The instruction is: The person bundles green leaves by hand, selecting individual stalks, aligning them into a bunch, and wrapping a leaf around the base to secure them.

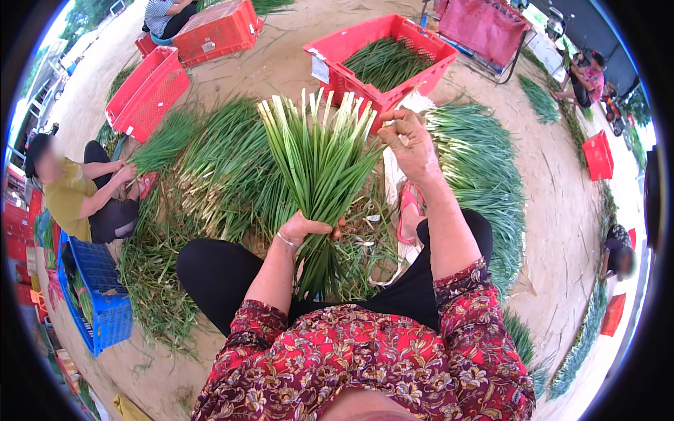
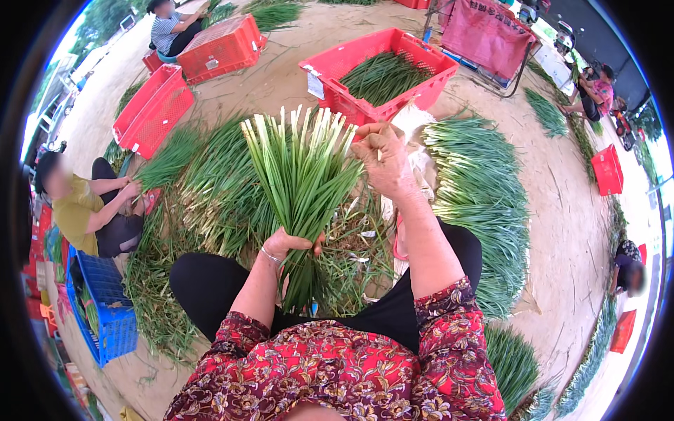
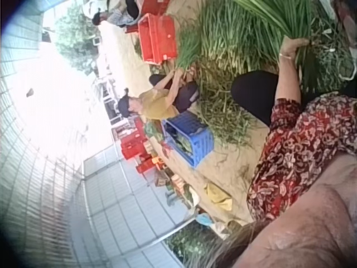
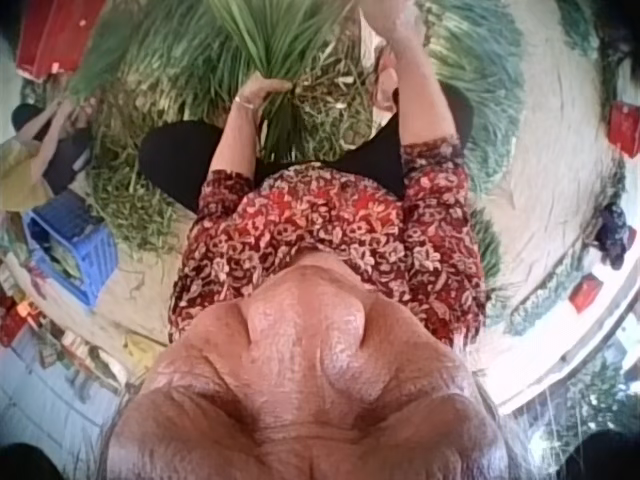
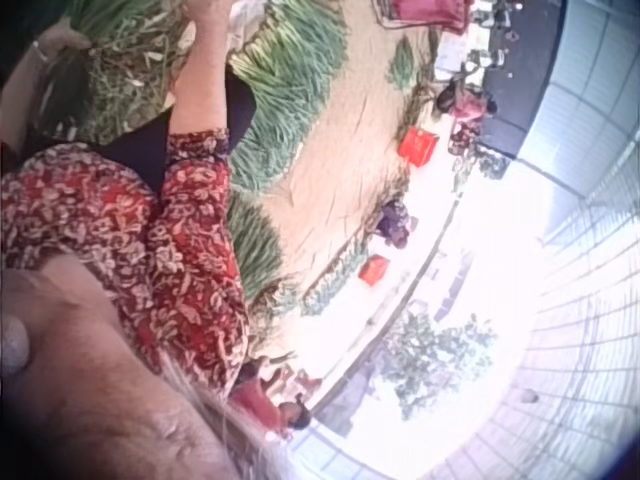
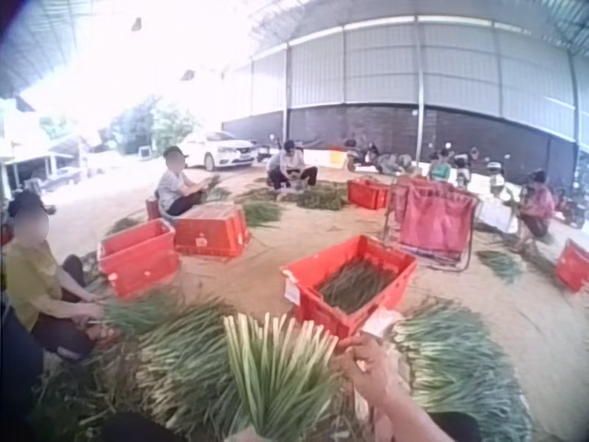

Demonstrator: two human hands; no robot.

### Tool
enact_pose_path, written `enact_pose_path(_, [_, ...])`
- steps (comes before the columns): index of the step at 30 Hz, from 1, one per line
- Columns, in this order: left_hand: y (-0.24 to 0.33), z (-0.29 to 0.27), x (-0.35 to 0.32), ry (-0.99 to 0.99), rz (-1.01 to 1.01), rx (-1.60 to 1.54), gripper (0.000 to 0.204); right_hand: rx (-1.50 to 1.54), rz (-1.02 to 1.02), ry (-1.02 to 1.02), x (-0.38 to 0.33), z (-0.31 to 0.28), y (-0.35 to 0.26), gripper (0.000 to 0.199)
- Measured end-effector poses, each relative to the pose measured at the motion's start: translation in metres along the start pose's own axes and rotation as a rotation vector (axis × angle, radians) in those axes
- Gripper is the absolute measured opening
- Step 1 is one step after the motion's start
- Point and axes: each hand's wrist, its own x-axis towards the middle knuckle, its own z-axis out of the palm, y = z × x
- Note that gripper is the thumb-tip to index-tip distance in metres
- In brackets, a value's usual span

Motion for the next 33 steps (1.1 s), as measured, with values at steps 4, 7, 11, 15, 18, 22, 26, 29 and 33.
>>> enact_pose_path(4, [-0.009,-0.005,0.003,-0.071,0.035,-0.039,0.051,0.43,0.073,0.057,-0.003,-0.018,-0.016,0.01])
enact_pose_path(7, [-0.009,-0.014,0.006,-0.102,0.051,-0.056,0.051,0.783,0.118,0.087,0.0,-0.025,-0.029,0.012])
enact_pose_path(11, [-0.011,-0.022,0.009,-0.175,0.035,-0.092,0.049,1.214,0.091,0.143,0.001,-0.031,-0.021,0.016])
enact_pose_path(15, [-0.012,-0.026,0.011,-0.215,0.061,-0.117,0.049,1.421,0.154,0.003,-0.003,-0.035,-0.027,0.016])
enact_pose_path(18, [-0.012,-0.027,0.009,-0.23,0.056,-0.179,0.052,0.808,0.447,-0.09,-0.008,-0.013,-0.049,0.013])
enact_pose_path(22, [-0.012,-0.018,0.01,-0.216,0.077,-0.296,0.057,0.022,0.118,-0.298,-0.032,0.051,-0.051,0.031])
enact_pose_path(26, [-0.011,-0.015,0.012,-0.276,0.096,-0.323,0.068,-0.223,-0.095,-0.31,-0.048,0.07,-0.038,0.022])
enact_pose_path(29, [-0.011,-0.011,0.007,-0.181,0.109,-0.41,0.068,0.144,0.17,-0.641,-0.04,0.053,-0.061,0.012])
enact_pose_path(33, [-0.008,-0.009,0.005,-0.199,0.087,-0.415,0.071,0.877,0.33,-0.749,-0.022,0.016,-0.07,0.009])
